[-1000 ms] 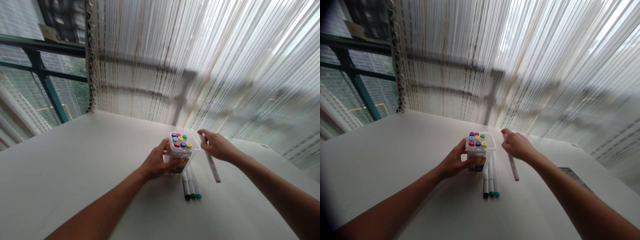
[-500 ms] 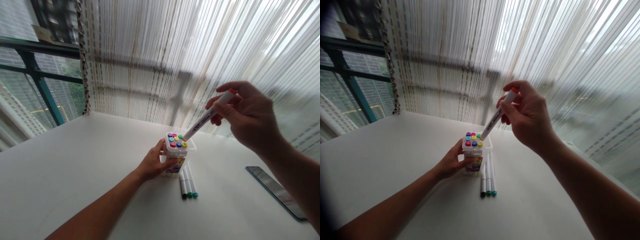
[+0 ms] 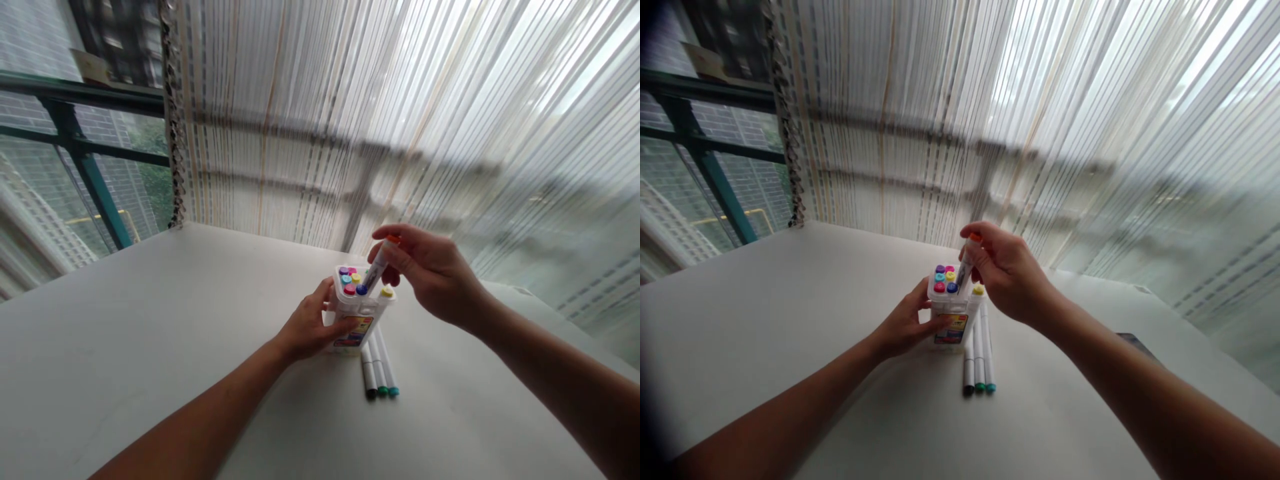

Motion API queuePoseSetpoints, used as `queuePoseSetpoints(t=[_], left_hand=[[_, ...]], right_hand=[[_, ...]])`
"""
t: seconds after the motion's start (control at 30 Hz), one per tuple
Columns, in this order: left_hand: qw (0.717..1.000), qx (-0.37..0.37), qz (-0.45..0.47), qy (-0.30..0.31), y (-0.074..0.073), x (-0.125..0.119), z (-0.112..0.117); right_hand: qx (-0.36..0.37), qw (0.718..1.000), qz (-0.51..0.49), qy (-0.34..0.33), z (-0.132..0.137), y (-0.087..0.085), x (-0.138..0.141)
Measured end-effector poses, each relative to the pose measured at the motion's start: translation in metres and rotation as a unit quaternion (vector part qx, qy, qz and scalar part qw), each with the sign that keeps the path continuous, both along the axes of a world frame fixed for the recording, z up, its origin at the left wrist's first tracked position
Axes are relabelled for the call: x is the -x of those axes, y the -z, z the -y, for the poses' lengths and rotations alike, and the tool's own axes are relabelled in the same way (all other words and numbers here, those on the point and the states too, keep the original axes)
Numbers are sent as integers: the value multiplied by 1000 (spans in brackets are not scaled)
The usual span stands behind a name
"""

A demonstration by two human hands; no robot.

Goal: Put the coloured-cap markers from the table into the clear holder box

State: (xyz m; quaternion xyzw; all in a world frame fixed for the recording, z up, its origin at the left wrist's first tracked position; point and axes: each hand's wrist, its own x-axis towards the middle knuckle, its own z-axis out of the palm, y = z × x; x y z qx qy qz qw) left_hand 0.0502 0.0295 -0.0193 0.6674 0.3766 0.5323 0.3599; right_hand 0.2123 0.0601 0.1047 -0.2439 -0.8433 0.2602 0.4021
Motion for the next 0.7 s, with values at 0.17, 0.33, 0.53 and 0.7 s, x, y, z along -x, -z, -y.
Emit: queuePoseSetpoints(t=[0.17, 0.33, 0.53, 0.7], left_hand=[[1000, -5, -4, -1, -1, 0, 1], [1000, -10, -3, 5, 1, -1, 0], [981, -147, 11, -128, -8, 9, 4], [954, -240, -2, -178, -30, -14, 42]], right_hand=[[-35, 995, 90, 30, -1, 13, 2], [-42, 995, 83, 43, 1, 16, 2], [-71, 996, 23, 48, 1, 34, 4], [-104, 993, -16, 55, -2, 47, 8]])
